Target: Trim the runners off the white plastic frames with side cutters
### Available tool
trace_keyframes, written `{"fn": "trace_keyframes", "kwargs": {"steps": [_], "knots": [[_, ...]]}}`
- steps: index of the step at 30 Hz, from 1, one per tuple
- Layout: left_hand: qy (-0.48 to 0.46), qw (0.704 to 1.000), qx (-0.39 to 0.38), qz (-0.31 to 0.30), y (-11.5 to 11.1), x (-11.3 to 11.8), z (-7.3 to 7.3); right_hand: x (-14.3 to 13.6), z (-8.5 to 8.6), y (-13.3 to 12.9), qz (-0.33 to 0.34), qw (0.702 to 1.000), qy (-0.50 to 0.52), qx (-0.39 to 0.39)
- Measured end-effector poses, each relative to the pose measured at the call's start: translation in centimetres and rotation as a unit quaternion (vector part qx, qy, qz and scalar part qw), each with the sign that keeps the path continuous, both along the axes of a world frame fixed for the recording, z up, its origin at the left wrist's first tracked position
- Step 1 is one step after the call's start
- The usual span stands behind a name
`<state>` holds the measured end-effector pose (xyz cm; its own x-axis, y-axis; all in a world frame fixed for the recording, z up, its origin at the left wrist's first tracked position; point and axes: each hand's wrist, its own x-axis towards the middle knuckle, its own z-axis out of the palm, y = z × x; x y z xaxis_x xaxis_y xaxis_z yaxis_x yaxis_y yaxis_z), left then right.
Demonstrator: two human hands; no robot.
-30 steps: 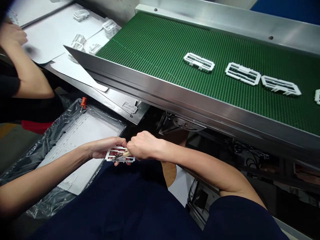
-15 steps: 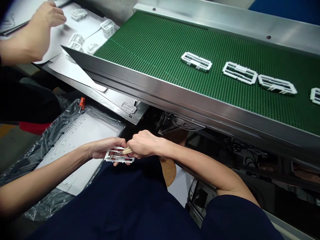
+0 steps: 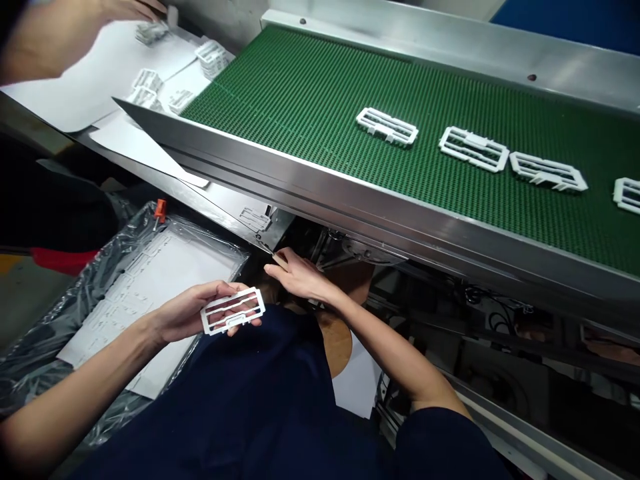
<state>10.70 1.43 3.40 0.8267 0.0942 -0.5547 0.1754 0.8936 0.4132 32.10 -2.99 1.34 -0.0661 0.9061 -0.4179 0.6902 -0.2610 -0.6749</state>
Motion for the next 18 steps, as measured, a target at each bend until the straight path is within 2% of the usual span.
{"fn": "trace_keyframes", "kwargs": {"steps": [5,9,14,18], "knots": [[0.015,0.995,-0.019,0.093,-1.5,-0.8,0.8,-2.0,-5.0,4.4,-0.021,0.982,-0.176,0.064],[0.028,0.984,-0.036,0.171,-2.9,-1.2,1.1,-3.7,-8.3,9.1,-0.045,0.968,-0.220,0.115],[0.023,0.973,-0.041,0.224,-4.0,-1.8,1.4,-4.4,-10.9,12.6,-0.061,0.946,-0.281,0.153],[0.027,0.968,-0.022,0.248,-4.0,-2.0,1.5,-4.5,-11.4,13.0,-0.065,0.949,-0.275,0.138]]}}
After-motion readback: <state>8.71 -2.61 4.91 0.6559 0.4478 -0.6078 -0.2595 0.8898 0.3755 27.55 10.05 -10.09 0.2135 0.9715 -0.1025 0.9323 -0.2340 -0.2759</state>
